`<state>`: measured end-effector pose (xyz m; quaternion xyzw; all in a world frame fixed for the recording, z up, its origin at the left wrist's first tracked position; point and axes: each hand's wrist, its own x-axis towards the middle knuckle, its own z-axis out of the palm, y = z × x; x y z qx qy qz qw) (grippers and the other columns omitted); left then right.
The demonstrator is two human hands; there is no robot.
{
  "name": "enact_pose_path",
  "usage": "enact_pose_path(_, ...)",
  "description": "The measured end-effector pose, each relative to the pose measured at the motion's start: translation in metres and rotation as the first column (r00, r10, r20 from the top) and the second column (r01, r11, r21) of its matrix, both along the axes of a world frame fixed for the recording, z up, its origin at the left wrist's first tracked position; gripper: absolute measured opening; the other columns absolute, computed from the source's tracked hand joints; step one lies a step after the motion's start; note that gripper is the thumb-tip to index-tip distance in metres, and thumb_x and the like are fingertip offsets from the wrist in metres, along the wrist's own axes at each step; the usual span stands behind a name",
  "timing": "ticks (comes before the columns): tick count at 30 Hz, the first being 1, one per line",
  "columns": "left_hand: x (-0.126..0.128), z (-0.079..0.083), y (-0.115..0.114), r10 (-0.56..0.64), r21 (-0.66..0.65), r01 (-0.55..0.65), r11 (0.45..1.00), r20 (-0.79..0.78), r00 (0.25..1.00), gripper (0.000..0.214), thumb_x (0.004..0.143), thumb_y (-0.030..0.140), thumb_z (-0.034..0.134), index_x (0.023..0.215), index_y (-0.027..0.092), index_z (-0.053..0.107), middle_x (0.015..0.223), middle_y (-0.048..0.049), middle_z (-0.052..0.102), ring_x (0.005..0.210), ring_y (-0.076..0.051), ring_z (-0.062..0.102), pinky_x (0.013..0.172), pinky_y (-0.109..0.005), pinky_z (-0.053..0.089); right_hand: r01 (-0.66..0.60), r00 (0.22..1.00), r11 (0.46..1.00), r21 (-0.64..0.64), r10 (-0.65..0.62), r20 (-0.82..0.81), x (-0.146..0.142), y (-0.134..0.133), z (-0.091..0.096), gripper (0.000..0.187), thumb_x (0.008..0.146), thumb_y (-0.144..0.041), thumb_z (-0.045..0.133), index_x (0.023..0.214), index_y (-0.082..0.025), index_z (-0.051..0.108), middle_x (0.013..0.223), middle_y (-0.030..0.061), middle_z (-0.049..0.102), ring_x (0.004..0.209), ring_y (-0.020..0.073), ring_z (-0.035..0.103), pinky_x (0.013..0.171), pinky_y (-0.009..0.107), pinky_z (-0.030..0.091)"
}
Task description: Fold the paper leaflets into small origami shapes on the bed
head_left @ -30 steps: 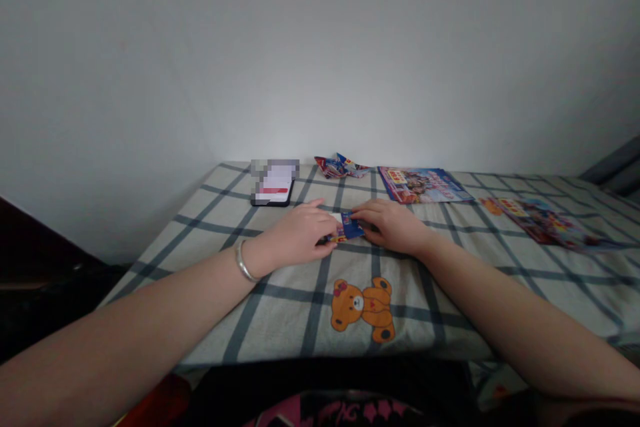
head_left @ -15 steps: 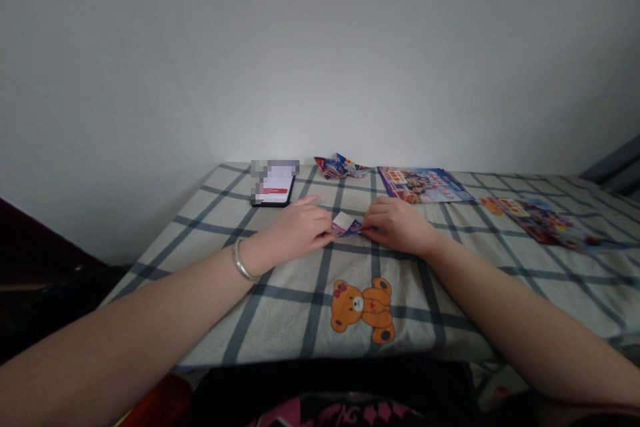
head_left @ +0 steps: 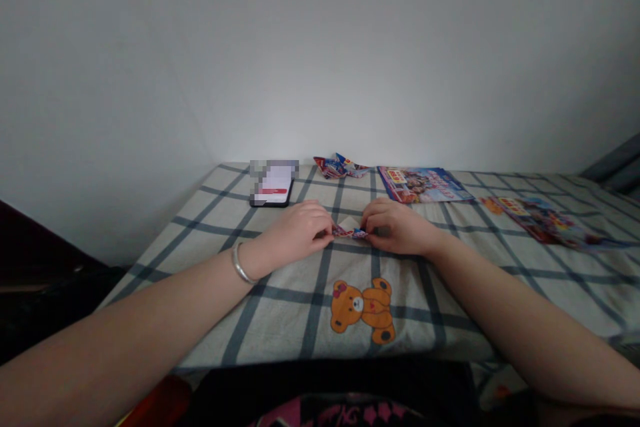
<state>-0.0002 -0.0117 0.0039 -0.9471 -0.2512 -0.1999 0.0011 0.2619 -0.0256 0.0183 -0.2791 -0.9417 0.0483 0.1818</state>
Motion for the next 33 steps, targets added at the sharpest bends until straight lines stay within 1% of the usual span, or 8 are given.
enact_pose_path(4, 0.0, -0.005, 0.003, 0.002, -0.047, 0.001, 0.999, 0.06, 0.998, 0.009, 0.088, 0.023, 0.063, 0.083, 0.016, 0.066, 0.085, -0.0037, 0.066, 0.089, -0.018, 0.058, 0.083, -0.032, 0.047, 0.038, 0.999, 0.999, -0.006, -0.038, -0.013, 0.0, 0.0, -0.001, 0.008, 0.085, -0.022, 0.061, 0.084, -0.018, 0.068, 0.088, 0.0065, 0.069, 0.091, 0.0194, 0.061, 0.086, 0.034, 0.047)
enact_pose_path(8, 0.001, -0.005, 0.003, 0.011, -0.067, -0.006, 0.998, 0.078, 0.997, 0.01, 0.089, 0.025, 0.064, 0.082, 0.017, 0.065, 0.08, -0.0019, 0.063, 0.085, -0.018, 0.056, 0.078, -0.031, 0.046, 0.108, 0.994, 0.994, -0.003, -0.108, -0.014, -0.004, -0.001, -0.002, 0.018, 0.092, -0.029, 0.057, 0.084, -0.018, 0.068, 0.083, 0.0065, 0.069, 0.087, 0.0189, 0.061, 0.083, 0.033, 0.047)
enact_pose_path(13, 0.002, -0.005, 0.0, 0.066, -0.085, -0.057, 0.995, 0.114, 0.991, 0.008, 0.089, 0.027, 0.064, 0.092, 0.019, 0.064, 0.085, -0.0026, 0.062, 0.088, -0.018, 0.058, 0.076, -0.031, 0.048, 0.241, 0.97, 0.97, 0.012, -0.241, -0.019, -0.008, 0.0, -0.006, 0.015, 0.091, -0.029, 0.059, 0.082, -0.019, 0.068, 0.08, 0.005, 0.068, 0.082, 0.0186, 0.06, 0.076, 0.031, 0.046)
enact_pose_path(18, 0.003, -0.008, 0.0, 0.079, -0.155, -0.051, 0.987, 0.175, 0.981, 0.015, 0.089, 0.023, 0.064, 0.103, 0.02, 0.06, 0.09, -0.0018, 0.065, 0.086, -0.016, 0.062, 0.082, -0.032, 0.05, 0.393, 0.914, 0.91, -0.13, -0.402, -0.053, -0.012, 0.002, -0.011, 0.01, 0.086, -0.03, 0.065, 0.084, -0.02, 0.067, 0.08, 0.0027, 0.069, 0.075, 0.0163, 0.061, 0.069, 0.028, 0.045)
enact_pose_path(20, 0.003, -0.008, 0.0, 0.08, -0.129, -0.059, 0.99, 0.163, 0.983, 0.021, 0.089, 0.022, 0.064, 0.11, 0.021, 0.061, 0.089, -0.0018, 0.065, 0.087, -0.017, 0.062, 0.081, -0.032, 0.05, 0.425, 0.895, 0.887, -0.178, -0.441, -0.059, -0.012, 0.002, -0.012, 0.011, 0.085, -0.031, 0.066, 0.085, -0.02, 0.067, 0.079, 0.0018, 0.068, 0.072, 0.0155, 0.061, 0.066, 0.027, 0.044)
enact_pose_path(23, 0.003, -0.007, 0.001, 0.071, -0.018, -0.069, 0.997, 0.104, 0.992, 0.028, 0.092, 0.022, 0.061, 0.119, 0.025, 0.064, 0.088, -0.0028, 0.065, 0.086, -0.017, 0.06, 0.077, -0.031, 0.048, 0.454, 0.878, 0.866, -0.208, -0.475, -0.062, -0.014, 0.001, -0.011, 0.01, 0.084, -0.031, 0.068, 0.085, -0.021, 0.068, 0.078, 0.0011, 0.069, 0.07, 0.0149, 0.061, 0.062, 0.026, 0.043)
enact_pose_path(26, 0.004, -0.006, 0.002, 0.04, 0.071, -0.042, 0.997, 0.036, 0.999, 0.019, 0.093, 0.025, 0.061, 0.11, 0.026, 0.07, 0.086, -0.0027, 0.067, 0.086, -0.019, 0.059, 0.08, -0.034, 0.046, 0.482, 0.864, 0.849, -0.214, -0.502, -0.044, -0.016, 0.0, -0.009, 0.009, 0.083, -0.031, 0.068, 0.083, -0.021, 0.069, 0.076, 0.0012, 0.069, 0.067, 0.0147, 0.061, 0.059, 0.026, 0.042)
enact_pose_path(33, 0.007, -0.006, 0.004, 0.022, 0.063, -0.024, 0.998, 0.028, 0.999, 0.018, 0.095, 0.029, 0.058, 0.104, 0.022, 0.072, 0.086, -0.0034, 0.07, 0.084, -0.019, 0.059, 0.078, -0.035, 0.046, 0.546, 0.833, 0.821, -0.169, -0.553, 0.009, -0.023, 0.001, -0.009, 0.014, 0.084, -0.033, 0.066, 0.078, -0.021, 0.067, 0.072, 0.0015, 0.069, 0.062, 0.0146, 0.059, 0.053, 0.025, 0.039)
